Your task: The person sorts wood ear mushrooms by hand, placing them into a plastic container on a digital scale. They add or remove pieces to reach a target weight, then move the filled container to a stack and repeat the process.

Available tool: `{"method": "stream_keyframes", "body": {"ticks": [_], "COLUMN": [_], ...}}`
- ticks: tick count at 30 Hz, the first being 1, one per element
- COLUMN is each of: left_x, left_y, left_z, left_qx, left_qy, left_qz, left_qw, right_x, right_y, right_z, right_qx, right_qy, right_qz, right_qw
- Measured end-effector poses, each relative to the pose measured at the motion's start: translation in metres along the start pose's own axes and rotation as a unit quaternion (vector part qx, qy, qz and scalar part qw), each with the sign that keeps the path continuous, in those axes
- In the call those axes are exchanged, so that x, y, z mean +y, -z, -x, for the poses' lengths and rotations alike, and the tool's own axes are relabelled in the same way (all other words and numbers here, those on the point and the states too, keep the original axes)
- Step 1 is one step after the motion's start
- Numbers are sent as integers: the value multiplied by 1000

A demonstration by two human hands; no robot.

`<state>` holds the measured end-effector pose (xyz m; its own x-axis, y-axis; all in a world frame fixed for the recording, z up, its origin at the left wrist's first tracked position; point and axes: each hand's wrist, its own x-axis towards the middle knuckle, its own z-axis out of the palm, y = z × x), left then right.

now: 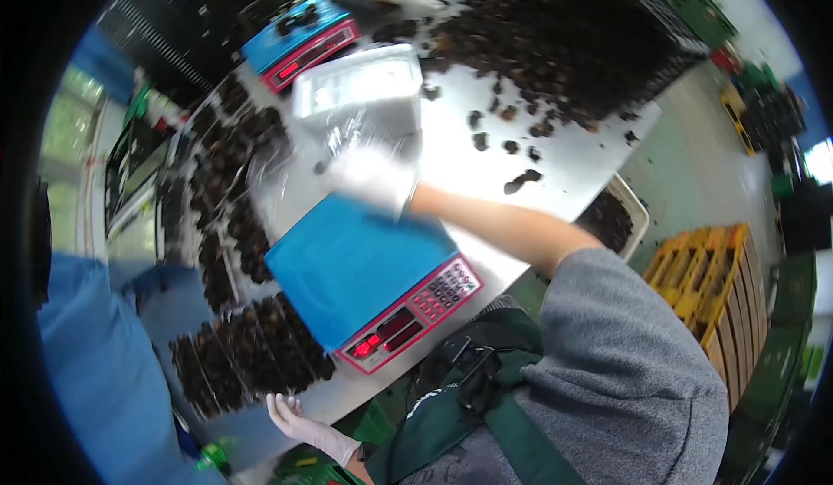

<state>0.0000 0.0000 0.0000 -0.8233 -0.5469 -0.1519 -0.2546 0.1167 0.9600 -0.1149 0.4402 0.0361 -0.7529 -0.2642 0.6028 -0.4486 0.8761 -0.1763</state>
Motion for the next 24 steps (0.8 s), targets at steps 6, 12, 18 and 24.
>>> {"method": "stream_keyframes", "body": {"ticks": [6,12,18,24], "left_x": [62,76,18,-37], "left_y": [-119,-225,-345,-415], "left_z": [65,176,294,316], "left_qx": [-87,-256,-528,-462], "left_qy": [-245,-465,-385,-425], "left_qz": [-92,-110,-127,-316], "left_qw": [961,840,746,712], "right_x": [-74,40,83,135], "right_y": [25,71,97,88], "right_z": [89,246,313,275], "right_qx": [34,140,-34,-20], "right_qy": [-75,-369,-422,-353], "right_qz": [-44,23,-86,-32], "right_qw": [996,919,902,935]}}
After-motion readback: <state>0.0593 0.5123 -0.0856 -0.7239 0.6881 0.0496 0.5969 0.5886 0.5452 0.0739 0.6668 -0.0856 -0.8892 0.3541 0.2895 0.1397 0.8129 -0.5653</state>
